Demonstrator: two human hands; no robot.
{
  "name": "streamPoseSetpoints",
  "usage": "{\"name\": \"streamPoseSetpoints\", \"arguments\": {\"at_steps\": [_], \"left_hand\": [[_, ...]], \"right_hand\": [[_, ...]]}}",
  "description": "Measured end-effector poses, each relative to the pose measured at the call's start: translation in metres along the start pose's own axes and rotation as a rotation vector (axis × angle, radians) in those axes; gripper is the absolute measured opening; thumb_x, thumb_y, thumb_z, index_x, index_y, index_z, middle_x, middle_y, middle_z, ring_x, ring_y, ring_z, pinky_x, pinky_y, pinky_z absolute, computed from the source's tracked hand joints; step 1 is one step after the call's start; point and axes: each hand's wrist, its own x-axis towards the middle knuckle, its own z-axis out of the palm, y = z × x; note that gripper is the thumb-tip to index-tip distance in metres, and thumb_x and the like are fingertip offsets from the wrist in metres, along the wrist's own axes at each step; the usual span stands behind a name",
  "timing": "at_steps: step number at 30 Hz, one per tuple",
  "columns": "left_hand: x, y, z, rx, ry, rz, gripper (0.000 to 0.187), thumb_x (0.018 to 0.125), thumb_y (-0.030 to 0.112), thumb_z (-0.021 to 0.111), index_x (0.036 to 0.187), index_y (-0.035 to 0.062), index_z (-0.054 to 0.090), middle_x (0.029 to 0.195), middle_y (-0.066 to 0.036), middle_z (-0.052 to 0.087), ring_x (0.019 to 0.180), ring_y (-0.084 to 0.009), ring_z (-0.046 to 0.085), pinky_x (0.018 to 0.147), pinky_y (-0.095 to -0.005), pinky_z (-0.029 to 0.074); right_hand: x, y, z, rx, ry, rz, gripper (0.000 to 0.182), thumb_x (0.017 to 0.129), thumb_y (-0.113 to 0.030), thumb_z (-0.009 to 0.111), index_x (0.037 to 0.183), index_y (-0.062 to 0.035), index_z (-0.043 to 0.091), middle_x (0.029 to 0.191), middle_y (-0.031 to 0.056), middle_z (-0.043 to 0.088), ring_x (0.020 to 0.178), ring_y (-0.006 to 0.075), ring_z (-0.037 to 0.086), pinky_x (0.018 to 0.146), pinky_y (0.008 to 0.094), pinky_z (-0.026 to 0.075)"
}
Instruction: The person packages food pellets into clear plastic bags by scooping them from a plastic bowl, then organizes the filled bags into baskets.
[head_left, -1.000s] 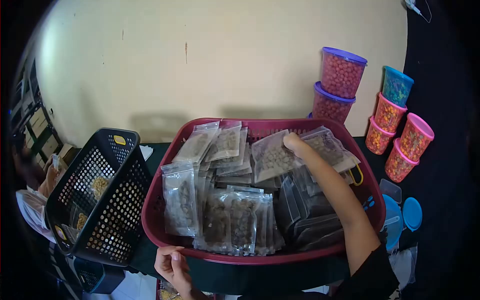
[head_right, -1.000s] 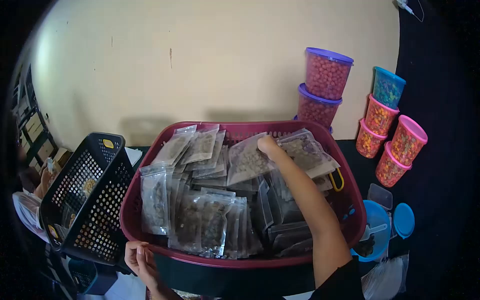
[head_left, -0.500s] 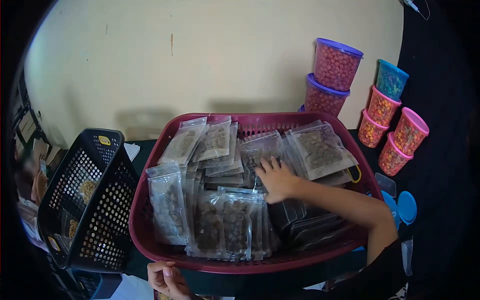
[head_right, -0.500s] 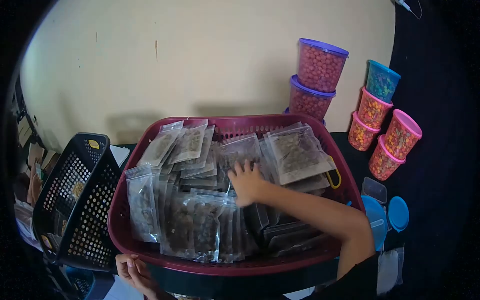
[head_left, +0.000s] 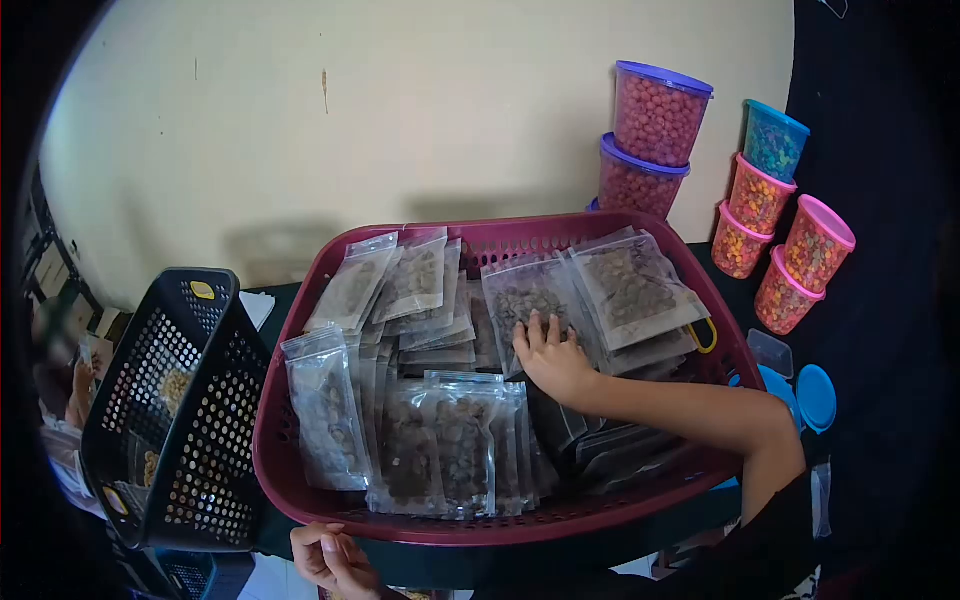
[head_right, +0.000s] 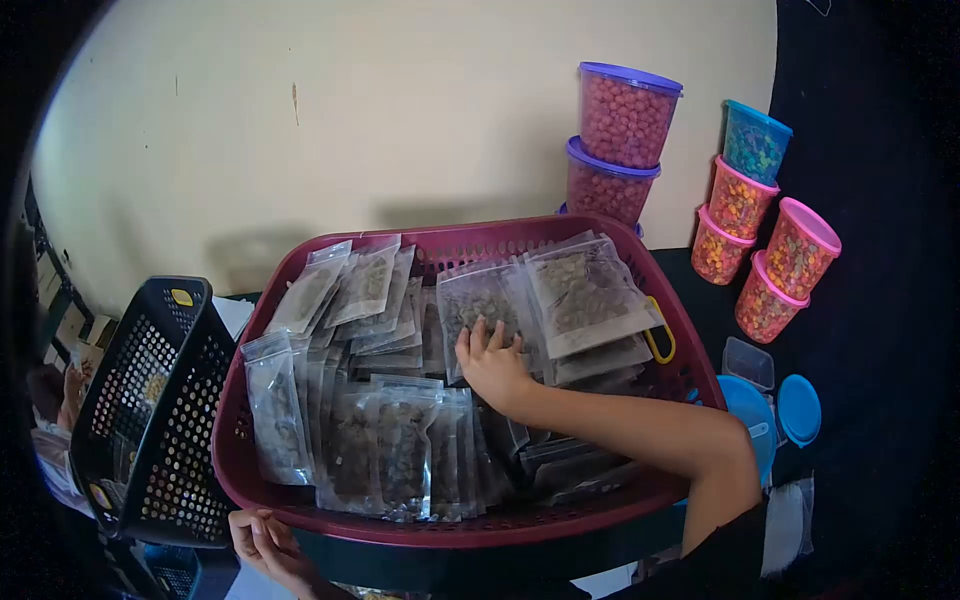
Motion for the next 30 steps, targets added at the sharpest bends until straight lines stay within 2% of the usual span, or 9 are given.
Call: {"name": "streamPoseSetpoints", "arguments": {"at_steps": [2,4,5,7,14,18,26,28,30], "left_hand": [[-0.001,0.001,0.000,-0.022,-0.038,-0.004,0.015,0.081,0.012,0.047,0.075,-0.0022,0.049,0.050,0.001,0.038,0.041,-0.0023,0.028,0.036,-0.0156,0.020],[-0.004,-0.009,-0.004,0.047,0.026,-0.020,0.020,0.082,0.018,0.044,0.071,0.0016,0.043,0.048,0.004,0.031,0.038,-0.0013,0.024,0.034,-0.0153,0.015],[-0.004,-0.011,-0.005,0.050,0.024,-0.018,0.020,0.082,0.018,0.044,0.071,0.0016,0.043,0.048,0.004,0.031,0.038,-0.0013,0.024,0.034,-0.0153,0.015],[-0.004,-0.011,-0.004,0.039,0.037,-0.014,0.019,0.082,0.018,0.045,0.071,0.0022,0.043,0.048,0.004,0.031,0.039,-0.0008,0.024,0.035,-0.0151,0.015],[-0.007,-0.013,-0.008,0.020,0.044,-0.101,0.016,0.082,0.015,0.045,0.071,0.0034,0.044,0.048,0.004,0.033,0.039,-0.0003,0.024,0.034,-0.0150,0.015],[-0.008,-0.012,-0.008,0.037,-0.017,-0.058,0.016,0.082,0.015,0.045,0.071,0.0027,0.045,0.048,0.004,0.034,0.039,-0.0009,0.025,0.034,-0.0149,0.017],[-0.012,-0.014,-0.017,0.002,-0.088,-0.045,0.015,0.082,0.014,0.044,0.074,0.0009,0.045,0.048,0.002,0.035,0.039,-0.0021,0.027,0.034,-0.0150,0.020],[-0.014,-0.015,-0.018,-0.008,-0.085,-0.055,0.015,0.082,0.014,0.044,0.074,0.0008,0.044,0.049,0.002,0.035,0.039,-0.0019,0.027,0.035,-0.0149,0.020],[-0.016,-0.013,-0.017,-0.018,-0.083,-0.070,0.016,0.082,0.014,0.045,0.074,0.0008,0.044,0.049,0.002,0.035,0.040,-0.0018,0.028,0.035,-0.0147,0.020]], "right_hand": [[-0.001,0.004,-0.010,0.001,0.022,-0.004,0.045,0.073,-0.013,0.048,0.113,0.0033,0.035,0.116,0.0284,0.035,0.095,0.0432,0.047,0.062,0.0461,0.048],[0.001,0.010,-0.022,0.269,0.012,0.006,0.045,0.070,-0.007,0.049,0.111,0.0055,0.034,0.112,0.0286,0.037,0.094,0.0427,0.048,0.065,0.0444,0.048],[0.004,0.012,-0.029,0.273,0.013,0.007,0.045,0.070,-0.007,0.049,0.111,0.0055,0.034,0.112,0.0286,0.037,0.094,0.0427,0.048,0.065,0.0444,0.048],[0.008,0.017,-0.038,0.509,-0.025,0.055,0.047,0.067,-0.002,0.051,0.110,0.0076,0.034,0.109,0.0286,0.038,0.093,0.0428,0.048,0.067,0.0422,0.048],[0.000,0.006,-0.019,0.237,-0.034,0.033,0.052,0.067,-0.005,0.051,0.114,0.0082,0.031,0.116,0.0293,0.033,0.099,0.0436,0.044,0.070,0.0440,0.046],[0.001,0.016,-0.013,0.415,-0.095,0.090,0.051,0.071,-0.009,0.049,0.115,0.0075,0.030,0.116,0.0293,0.033,0.102,0.0444,0.041,0.073,0.0429,0.046],[0.000,0.020,-0.022,0.448,-0.056,0.102,0.049,0.074,-0.012,0.047,0.115,0.0078,0.029,0.116,0.0306,0.032,0.100,0.0445,0.042,0.071,0.0398,0.047],[0.003,0.019,-0.023,0.217,0.039,0.079,0.052,0.072,-0.011,0.049,0.114,0.0094,0.029,0.116,0.0312,0.033,0.098,0.0438,0.044,0.068,0.0391,0.048],[0.000,0.017,-0.028,0.219,-0.058,0.093,0.053,0.070,-0.010,0.050,0.114,0.0100,0.028,0.116,0.0317,0.033,0.098,0.0433,0.045,0.068,0.0392,0.049]]}}
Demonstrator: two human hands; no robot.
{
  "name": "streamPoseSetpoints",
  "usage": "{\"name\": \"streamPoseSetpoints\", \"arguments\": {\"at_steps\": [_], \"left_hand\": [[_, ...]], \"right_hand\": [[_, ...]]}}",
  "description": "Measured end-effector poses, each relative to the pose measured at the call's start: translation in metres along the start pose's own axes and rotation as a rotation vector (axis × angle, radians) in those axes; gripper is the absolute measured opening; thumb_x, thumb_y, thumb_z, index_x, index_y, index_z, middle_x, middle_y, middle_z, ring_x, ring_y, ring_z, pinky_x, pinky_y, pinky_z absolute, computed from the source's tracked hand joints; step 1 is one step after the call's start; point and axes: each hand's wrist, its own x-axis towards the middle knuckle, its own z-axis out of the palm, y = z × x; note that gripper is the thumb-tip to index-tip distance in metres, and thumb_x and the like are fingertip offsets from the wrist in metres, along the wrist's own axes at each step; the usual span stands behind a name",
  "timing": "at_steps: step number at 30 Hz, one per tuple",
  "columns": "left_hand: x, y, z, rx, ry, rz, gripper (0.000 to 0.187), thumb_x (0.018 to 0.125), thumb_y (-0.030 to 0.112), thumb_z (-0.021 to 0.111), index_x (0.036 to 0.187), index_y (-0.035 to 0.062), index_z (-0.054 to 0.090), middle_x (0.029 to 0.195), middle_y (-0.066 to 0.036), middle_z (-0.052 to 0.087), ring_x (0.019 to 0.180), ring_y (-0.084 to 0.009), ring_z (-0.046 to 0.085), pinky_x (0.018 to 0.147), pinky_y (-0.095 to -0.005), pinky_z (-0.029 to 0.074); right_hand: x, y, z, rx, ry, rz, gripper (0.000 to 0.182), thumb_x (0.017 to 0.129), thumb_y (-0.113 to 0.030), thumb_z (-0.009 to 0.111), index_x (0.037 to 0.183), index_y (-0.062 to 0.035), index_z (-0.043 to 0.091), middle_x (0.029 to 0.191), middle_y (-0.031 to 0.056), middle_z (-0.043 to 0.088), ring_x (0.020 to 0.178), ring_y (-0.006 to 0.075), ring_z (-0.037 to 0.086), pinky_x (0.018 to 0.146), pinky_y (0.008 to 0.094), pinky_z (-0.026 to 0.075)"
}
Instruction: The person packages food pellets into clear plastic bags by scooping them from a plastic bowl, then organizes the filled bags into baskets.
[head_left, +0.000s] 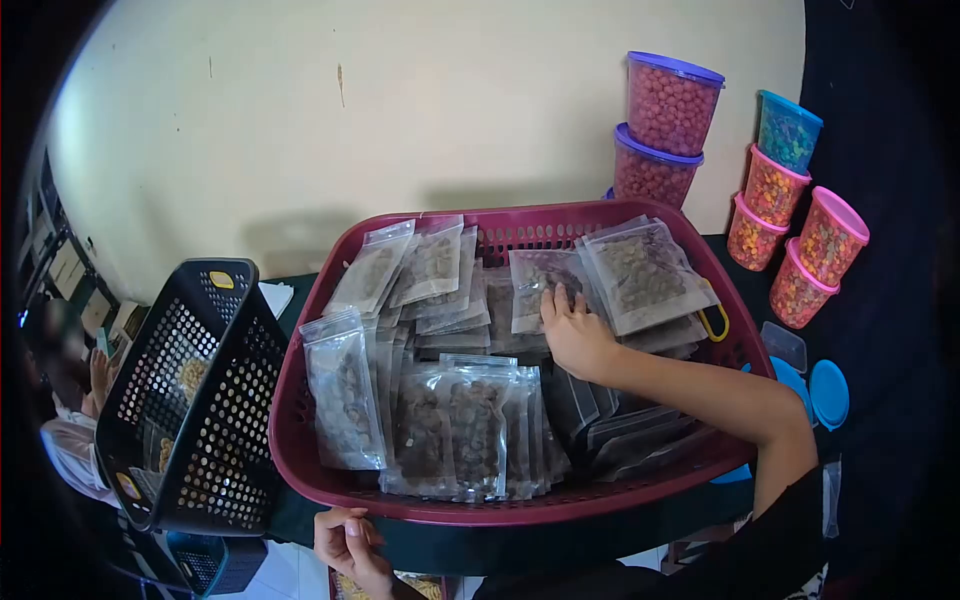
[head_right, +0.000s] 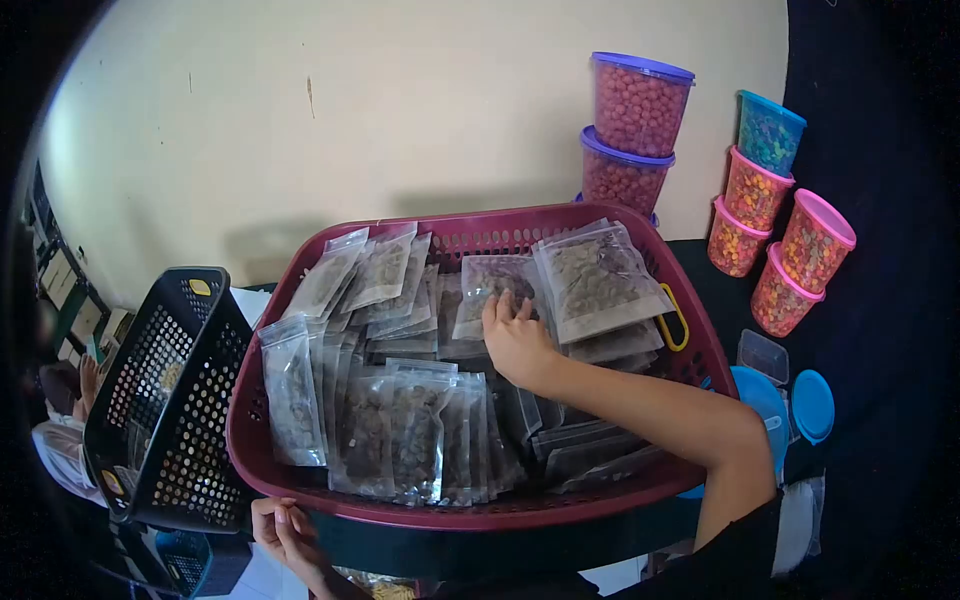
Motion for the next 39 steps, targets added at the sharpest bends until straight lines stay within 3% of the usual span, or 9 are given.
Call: {"name": "streamPoseSetpoints", "arguments": {"at_steps": [6,8,10,12,17,24,29,32,39], "left_hand": [[0.009,0.024,0.007,-0.007,-0.123,0.027,0.020,0.078,0.018,0.051,0.073,-0.0003,0.044,0.051,0.000,0.039,0.041,-0.0048,0.031,0.037,-0.0160,0.025],[0.044,0.058,0.032,0.247,-0.551,0.322,0.015,0.063,0.009,0.061,0.072,-0.0010,0.056,0.047,-0.004,0.046,0.043,-0.0103,0.048,0.045,-0.0196,0.038],[0.078,0.078,0.079,0.501,-0.840,0.282,0.019,0.067,0.008,0.060,0.083,0.0005,0.055,0.053,-0.006,0.046,0.044,-0.0155,0.047,0.045,-0.0258,0.039],[0.113,0.050,0.114,0.720,-1.020,0.396,0.031,0.068,0.009,0.058,0.096,0.0023,0.047,0.077,-0.014,0.049,0.072,-0.0265,0.053,0.062,-0.0339,0.043],[0.160,-0.041,0.166,1.355,-1.005,0.507,0.054,0.063,0.007,0.060,0.110,0.0001,0.035,0.105,-0.017,0.041,0.096,-0.0292,0.048,0.075,-0.0349,0.044],[0.168,-0.083,0.177,1.564,-0.964,0.556,0.051,0.065,0.006,0.054,0.110,-0.0040,0.034,0.098,-0.020,0.049,0.080,-0.0317,0.055,0.062,-0.0376,0.048],[0.173,-0.032,0.180,1.412,-0.700,0.753,0.033,0.069,0.001,0.047,0.101,-0.0040,0.043,0.088,-0.019,0.054,0.065,-0.0281,0.059,0.054,-0.0336,0.049],[0.163,0.020,0.185,1.427,-0.718,0.823,0.022,0.067,0.002,0.049,0.089,-0.0020,0.051,0.079,-0.015,0.057,0.064,-0.0263,0.060,0.053,-0.0323,0.049],[0.079,0.048,0.186,1.492,-0.894,1.142,0.007,0.067,0.007,0.052,0.071,0.0061,0.058,0.059,-0.004,0.056,0.049,-0.0140,0.057,0.042,-0.0252,0.046]], "right_hand": [[0.003,0.010,-0.008,0.083,-0.047,-0.024,0.044,0.069,-0.009,0.050,0.105,0.0097,0.034,0.105,0.0311,0.040,0.084,0.0402,0.053,0.064,0.0392,0.049],[0.010,0.017,-0.016,0.265,-0.001,-0.005,0.027,0.071,-0.009,0.048,0.091,0.0068,0.039,0.092,0.0274,0.046,0.071,0.0382,0.056,0.061,0.0401,0.048],[0.012,0.020,-0.023,0.290,-0.001,-0.019,0.026,0.071,-0.007,0.047,0.091,0.0068,0.038,0.091,0.0273,0.047,0.072,0.0381,0.056,0.061,0.0403,0.048],[0.012,0.021,-0.024,0.291,0.013,-0.015,0.026,0.071,-0.006,0.046,0.092,0.0065,0.038,0.087,0.0261,0.049,0.072,0.0371,0.056,0.060,0.0397,0.048],[0.006,0.017,-0.021,0.213,0.012,-0.002,0.033,0.068,-0.007,0.050,0.095,0.0081,0.038,0.092,0.0287,0.047,0.073,0.0370,0.057,0.061,0.0380,0.049],[0.000,0.013,-0.014,0.127,-0.023,-0.020,0.051,0.065,-0.006,0.051,0.108,0.0123,0.031,0.106,0.0358,0.039,0.076,0.0386,0.056,0.063,0.0340,0.049],[0.005,0.015,-0.010,0.217,0.055,0.022,0.033,0.071,-0.005,0.045,0.098,0.0072,0.032,0.097,0.0317,0.042,0.070,0.0415,0.055,0.058,0.0414,0.048],[0.012,0.019,-0.015,0.331,0.028,0.074,0.047,0.067,-0.006,0.050,0.106,0.0116,0.029,0.103,0.0357,0.040,0.077,0.0399,0.055,0.064,0.0369,0.049],[0.020,0.033,-0.042,0.554,0.034,0.199,0.032,0.073,-0.007,0.045,0.098,0.0080,0.033,0.094,0.0302,0.045,0.086,0.0429,0.051,0.072,0.0428,0.044]]}}
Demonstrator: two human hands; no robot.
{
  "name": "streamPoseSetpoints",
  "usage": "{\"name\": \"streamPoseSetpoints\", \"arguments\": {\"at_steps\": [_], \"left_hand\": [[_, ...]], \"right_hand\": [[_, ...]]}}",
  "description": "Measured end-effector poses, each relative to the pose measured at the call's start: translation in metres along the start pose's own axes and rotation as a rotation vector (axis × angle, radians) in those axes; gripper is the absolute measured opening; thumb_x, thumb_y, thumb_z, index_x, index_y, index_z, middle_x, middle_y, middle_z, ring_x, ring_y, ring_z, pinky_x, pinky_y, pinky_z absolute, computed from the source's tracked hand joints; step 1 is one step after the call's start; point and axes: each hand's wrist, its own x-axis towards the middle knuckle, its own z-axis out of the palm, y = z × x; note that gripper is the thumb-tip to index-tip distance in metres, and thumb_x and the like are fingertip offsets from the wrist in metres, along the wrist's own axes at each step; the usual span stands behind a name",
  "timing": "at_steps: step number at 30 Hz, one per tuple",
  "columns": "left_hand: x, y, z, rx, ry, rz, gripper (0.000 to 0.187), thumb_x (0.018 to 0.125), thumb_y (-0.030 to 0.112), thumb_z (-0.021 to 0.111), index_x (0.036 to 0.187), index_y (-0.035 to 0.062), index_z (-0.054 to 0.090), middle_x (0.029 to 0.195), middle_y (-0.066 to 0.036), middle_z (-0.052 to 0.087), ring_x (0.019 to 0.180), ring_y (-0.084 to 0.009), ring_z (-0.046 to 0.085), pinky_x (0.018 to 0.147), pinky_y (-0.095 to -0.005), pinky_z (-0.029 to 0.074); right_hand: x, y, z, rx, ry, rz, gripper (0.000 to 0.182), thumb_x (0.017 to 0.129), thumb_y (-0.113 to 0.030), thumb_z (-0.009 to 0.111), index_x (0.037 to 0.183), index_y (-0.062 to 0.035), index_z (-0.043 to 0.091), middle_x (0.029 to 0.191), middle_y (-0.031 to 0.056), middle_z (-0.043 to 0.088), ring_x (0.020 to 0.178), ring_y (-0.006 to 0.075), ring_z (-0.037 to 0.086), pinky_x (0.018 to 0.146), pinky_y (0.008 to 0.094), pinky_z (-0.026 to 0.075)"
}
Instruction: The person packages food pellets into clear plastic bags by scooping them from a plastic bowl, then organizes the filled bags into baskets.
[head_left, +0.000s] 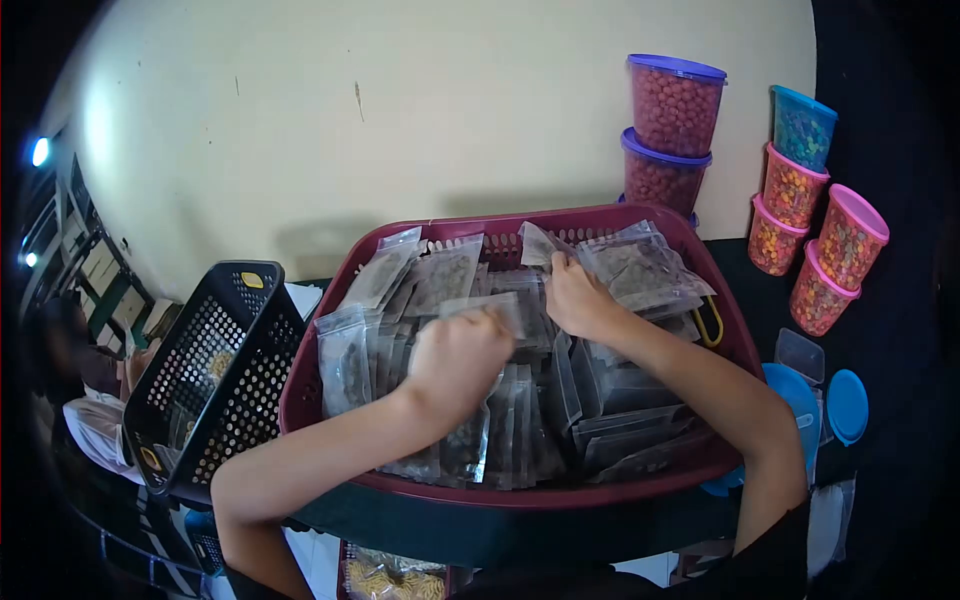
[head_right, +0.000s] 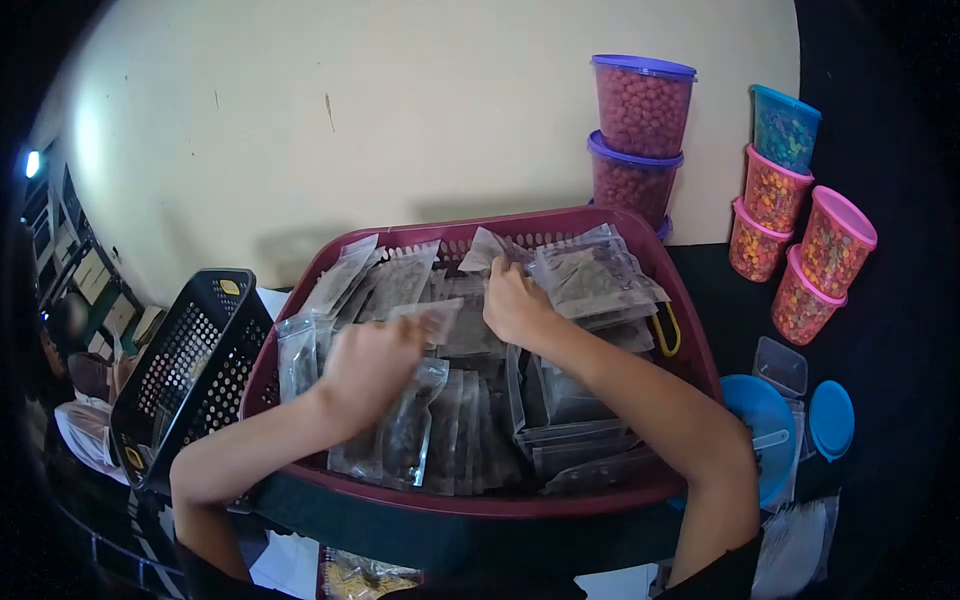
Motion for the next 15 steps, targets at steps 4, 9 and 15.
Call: {"name": "streamPoseSetpoints", "arguments": {"at_steps": [4,9,15], "left_hand": [[0.006,0.026,0.044,-0.115,-0.014,0.129,0.031,0.066,0.009,0.050,0.096,0.0015,0.052,0.078,-0.008,0.054,0.062,-0.0173,0.058,0.046,-0.0254,0.047],[0.031,0.052,0.102,-0.132,-0.072,0.112,0.021,0.065,0.010,0.051,0.084,0.0025,0.056,0.079,-0.008,0.054,0.066,-0.0185,0.057,0.048,-0.0260,0.047],[0.042,0.081,0.137,-0.203,-0.074,0.080,0.014,0.066,0.013,0.052,0.075,0.0059,0.060,0.082,-0.007,0.057,0.073,-0.0198,0.057,0.052,-0.0283,0.048]], "right_hand": [[0.001,0.002,-0.001,0.029,0.027,0.034,0.032,0.074,-0.009,0.043,0.099,0.0083,0.033,0.096,0.0313,0.044,0.087,0.0439,0.050,0.073,0.0438,0.043],[-0.005,-0.002,0.003,-0.004,0.016,-0.008,0.032,0.074,-0.012,0.046,0.097,0.0064,0.033,0.096,0.0302,0.045,0.084,0.0432,0.051,0.072,0.0443,0.044],[-0.005,-0.003,0.004,-0.005,0.009,-0.014,0.030,0.078,-0.016,0.043,0.097,0.0047,0.033,0.095,0.0298,0.045,0.083,0.0428,0.051,0.070,0.0444,0.044]]}}
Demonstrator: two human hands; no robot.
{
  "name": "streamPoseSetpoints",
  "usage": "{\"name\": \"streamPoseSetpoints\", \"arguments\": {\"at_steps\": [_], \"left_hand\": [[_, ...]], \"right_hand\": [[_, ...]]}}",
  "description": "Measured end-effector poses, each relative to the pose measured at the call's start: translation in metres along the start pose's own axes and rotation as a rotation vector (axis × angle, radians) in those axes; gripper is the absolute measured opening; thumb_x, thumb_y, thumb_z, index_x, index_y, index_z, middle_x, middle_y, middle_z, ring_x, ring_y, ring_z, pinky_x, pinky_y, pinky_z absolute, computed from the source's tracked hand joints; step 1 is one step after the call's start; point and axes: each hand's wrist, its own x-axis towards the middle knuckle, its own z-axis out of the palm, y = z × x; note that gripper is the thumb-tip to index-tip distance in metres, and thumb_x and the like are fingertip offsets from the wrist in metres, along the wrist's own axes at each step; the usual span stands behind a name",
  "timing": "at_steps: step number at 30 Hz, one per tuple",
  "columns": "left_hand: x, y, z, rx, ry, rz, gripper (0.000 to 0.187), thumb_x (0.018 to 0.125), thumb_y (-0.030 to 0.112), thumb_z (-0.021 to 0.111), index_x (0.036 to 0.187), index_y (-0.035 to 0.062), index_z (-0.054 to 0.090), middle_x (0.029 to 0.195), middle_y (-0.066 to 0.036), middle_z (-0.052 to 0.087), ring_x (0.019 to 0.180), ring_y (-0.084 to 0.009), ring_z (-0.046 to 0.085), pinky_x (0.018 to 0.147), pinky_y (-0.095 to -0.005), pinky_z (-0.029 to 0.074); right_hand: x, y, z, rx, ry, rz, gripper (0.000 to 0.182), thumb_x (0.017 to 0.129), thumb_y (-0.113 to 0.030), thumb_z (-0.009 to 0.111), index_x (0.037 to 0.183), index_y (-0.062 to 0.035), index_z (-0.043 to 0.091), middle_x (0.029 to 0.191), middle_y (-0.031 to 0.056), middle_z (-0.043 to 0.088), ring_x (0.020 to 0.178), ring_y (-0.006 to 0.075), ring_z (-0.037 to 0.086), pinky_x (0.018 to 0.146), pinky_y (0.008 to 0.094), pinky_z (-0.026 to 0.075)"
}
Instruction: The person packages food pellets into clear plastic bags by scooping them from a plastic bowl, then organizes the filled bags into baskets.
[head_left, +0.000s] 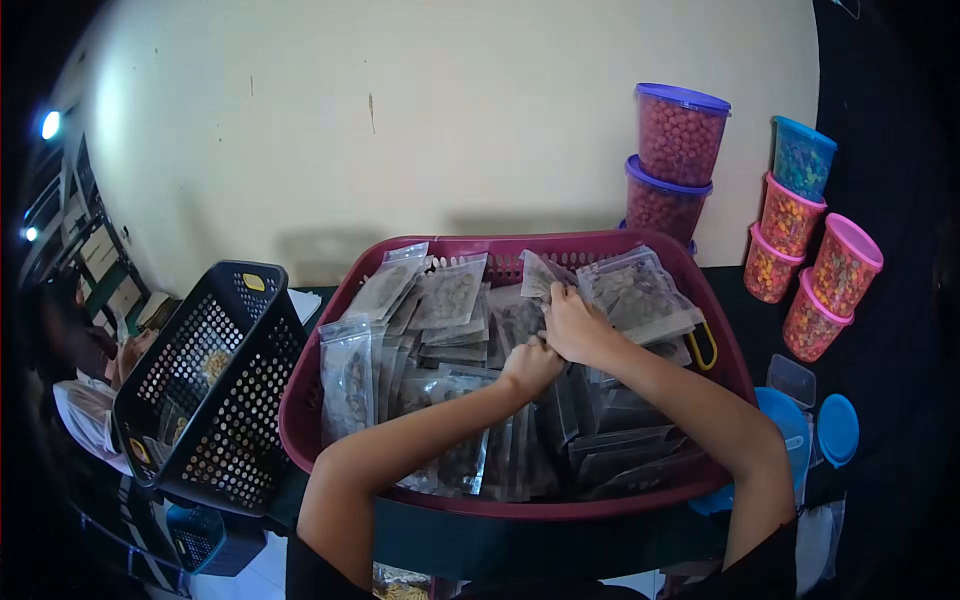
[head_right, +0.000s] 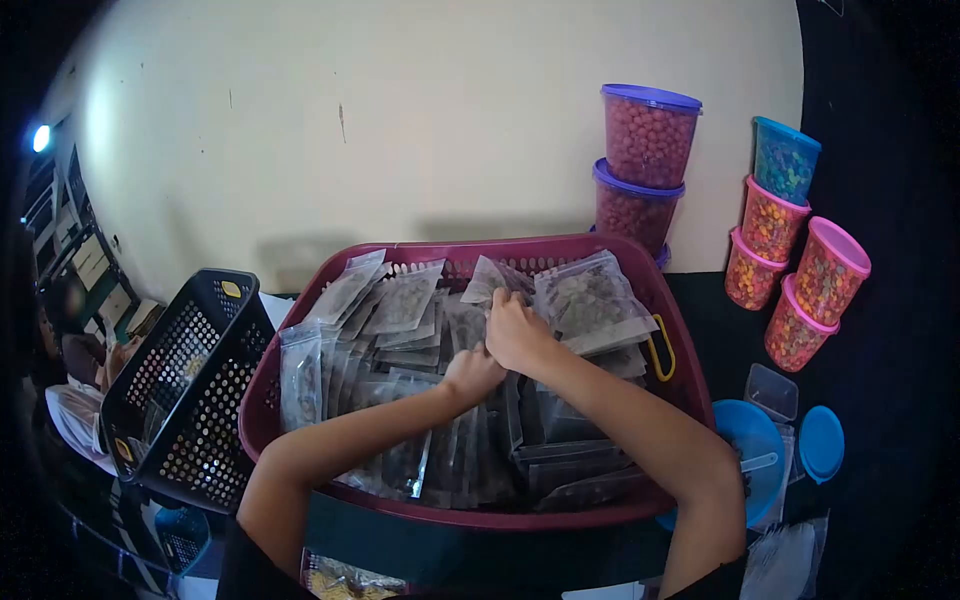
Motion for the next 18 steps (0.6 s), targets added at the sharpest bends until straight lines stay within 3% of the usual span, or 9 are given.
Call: {"name": "streamPoseSetpoints", "arguments": {"at_steps": [1,2,7,9,11,13,15,18], "left_hand": [[0.000,0.003,0.002,0.012,0.051,0.010,0.014,0.067,0.013,0.053,0.077,0.0069,0.061,0.083,-0.007,0.058,0.074,-0.0199,0.057,0.054,-0.0287,0.049],[0.003,0.003,0.003,-0.014,-0.084,0.008,0.020,0.069,0.014,0.052,0.085,0.0070,0.060,0.091,-0.009,0.056,0.083,-0.0219,0.055,0.059,-0.0301,0.049],[0.004,-0.023,0.003,-0.280,-0.173,-0.050,0.030,0.070,0.018,0.052,0.097,0.0069,0.054,0.102,-0.013,0.050,0.096,-0.0280,0.048,0.072,-0.0334,0.046],[-0.006,-0.039,-0.017,-0.403,-0.011,0.175,0.030,0.069,0.019,0.052,0.095,0.0044,0.054,0.099,-0.015,0.051,0.095,-0.0309,0.048,0.074,-0.0363,0.044],[-0.006,-0.070,-0.064,-0.721,-0.448,0.027,0.033,0.068,0.021,0.054,0.094,0.0016,0.053,0.097,-0.018,0.050,0.095,-0.0331,0.046,0.075,-0.0393,0.042],[-0.009,-0.114,-0.064,-0.633,-0.537,-0.140,0.035,0.067,0.020,0.055,0.095,-0.0003,0.051,0.097,-0.020,0.048,0.092,-0.0341,0.047,0.075,-0.0396,0.040],[-0.029,-0.143,-0.050,-0.505,-0.123,-0.121,0.037,0.068,0.018,0.053,0.098,-0.0031,0.048,0.109,-0.020,0.044,0.092,-0.0349,0.049,0.078,-0.0382,0.041],[-0.043,-0.144,-0.014,-0.479,-0.014,-0.175,0.041,0.068,0.011,0.052,0.105,-0.0020,0.041,0.113,-0.020,0.042,0.090,-0.0359,0.050,0.078,-0.0391,0.042]], "right_hand": [[0.000,0.000,0.000,-0.001,-0.007,0.000,0.029,0.079,-0.017,0.042,0.097,0.0048,0.033,0.096,0.0299,0.045,0.084,0.0427,0.051,0.070,0.0445,0.044],[0.000,0.002,0.000,0.000,-0.010,0.001,0.029,0.079,-0.017,0.042,0.097,0.0048,0.033,0.096,0.0299,0.045,0.084,0.0427,0.051,0.070,0.0445,0.044],[-0.004,0.002,0.004,-0.033,-0.033,-0.023,0.032,0.081,-0.019,0.040,0.100,0.0051,0.033,0.093,0.0291,0.045,0.081,0.0446,0.050,0.069,0.0477,0.042],[-0.004,-0.002,0.002,-0.042,-0.055,-0.024,0.031,0.081,-0.019,0.040,0.099,0.0059,0.033,0.094,0.0297,0.045,0.082,0.0433,0.051,0.070,0.0457,0.044],[-0.006,-0.001,0.001,-0.038,-0.081,-0.010,0.031,0.081,-0.019,0.040,0.098,0.0067,0.034,0.095,0.0303,0.044,0.082,0.0420,0.052,0.070,0.0437,0.045],[-0.003,0.001,-0.001,-0.032,-0.083,-0.056,0.031,0.081,-0.019,0.040,0.098,0.0068,0.034,0.096,0.0308,0.044,0.083,0.0426,0.051,0.070,0.0437,0.045],[0.000,0.003,-0.001,-0.014,-0.062,-0.054,0.030,0.081,-0.018,0.040,0.097,0.0070,0.035,0.095,0.0313,0.044,0.082,0.0430,0.051,0.070,0.0446,0.045],[0.004,0.005,-0.003,0.000,-0.075,-0.042,0.030,0.081,-0.018,0.039,0.098,0.0063,0.035,0.096,0.0296,0.045,0.083,0.0433,0.051,0.073,0.0463,0.042]]}}
